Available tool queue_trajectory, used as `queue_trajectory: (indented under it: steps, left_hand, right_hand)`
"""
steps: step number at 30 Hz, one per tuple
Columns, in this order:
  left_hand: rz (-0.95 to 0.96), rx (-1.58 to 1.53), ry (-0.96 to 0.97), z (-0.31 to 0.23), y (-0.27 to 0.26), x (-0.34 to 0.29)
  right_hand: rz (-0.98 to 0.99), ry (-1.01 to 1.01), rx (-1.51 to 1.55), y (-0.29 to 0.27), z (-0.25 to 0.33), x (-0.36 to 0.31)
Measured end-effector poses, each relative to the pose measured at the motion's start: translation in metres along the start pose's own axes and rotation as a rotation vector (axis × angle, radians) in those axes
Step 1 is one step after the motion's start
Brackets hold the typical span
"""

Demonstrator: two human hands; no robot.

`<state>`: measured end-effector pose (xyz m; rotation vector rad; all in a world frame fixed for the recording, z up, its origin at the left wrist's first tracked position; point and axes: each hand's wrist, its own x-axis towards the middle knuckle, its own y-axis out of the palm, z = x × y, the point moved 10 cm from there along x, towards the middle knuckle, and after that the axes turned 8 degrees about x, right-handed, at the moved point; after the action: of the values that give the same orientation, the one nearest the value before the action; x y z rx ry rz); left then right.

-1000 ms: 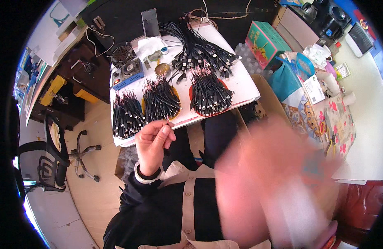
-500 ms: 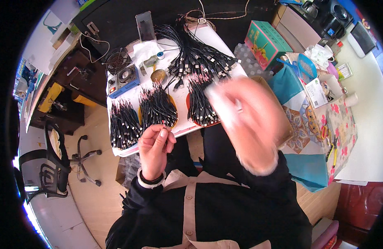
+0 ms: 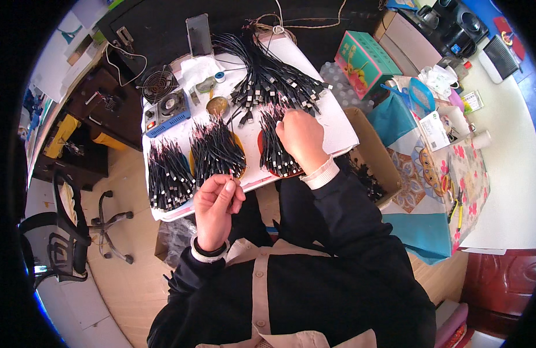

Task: The person repeatedly picks up small black wires and white connectors from a tray, aligns them, and presses them together. They occasionally use a small tool to adjust the connection and place the assembled unit back on the tray. The process is repeated for multiple units throughout the clip.

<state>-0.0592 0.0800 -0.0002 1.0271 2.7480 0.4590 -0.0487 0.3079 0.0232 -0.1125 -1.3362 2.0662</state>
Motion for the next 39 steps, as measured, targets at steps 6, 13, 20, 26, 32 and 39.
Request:
queue_trajectory:
  steps: [6,13,20,26,32,39]
  left_hand:
    - [-0.032,-0.045,0.022,-0.006,0.003,0.003]
    - [0.018,-0.278,0.058,-0.021,0.039,0.011]
    - [0.114,-0.361,0.014,-0.027,0.058,-0.009]
    - [0.121,-0.279,0.078,-0.041,0.059,-0.026]
    - [0.228,-0.106,0.133,-0.051,0.064,-0.039]
    - [0.098,0.043,0.186,-0.052,0.055,-0.042]
  right_hand:
    - [-0.063,0.111,0.213,-0.039,-0.002,-0.013]
    - [0.066,0.006,0.911,-0.069,0.055,-0.083]
    - [0.069,-0.073,1.086,-0.072,0.078,-0.121]
    - [0.087,-0.178,1.058,-0.09,0.084,-0.121]
    - [0.277,-0.146,1.344,-0.099,0.092,-0.109]
    - [0.29,-0.201,1.137,-0.109,0.103,-0.114]
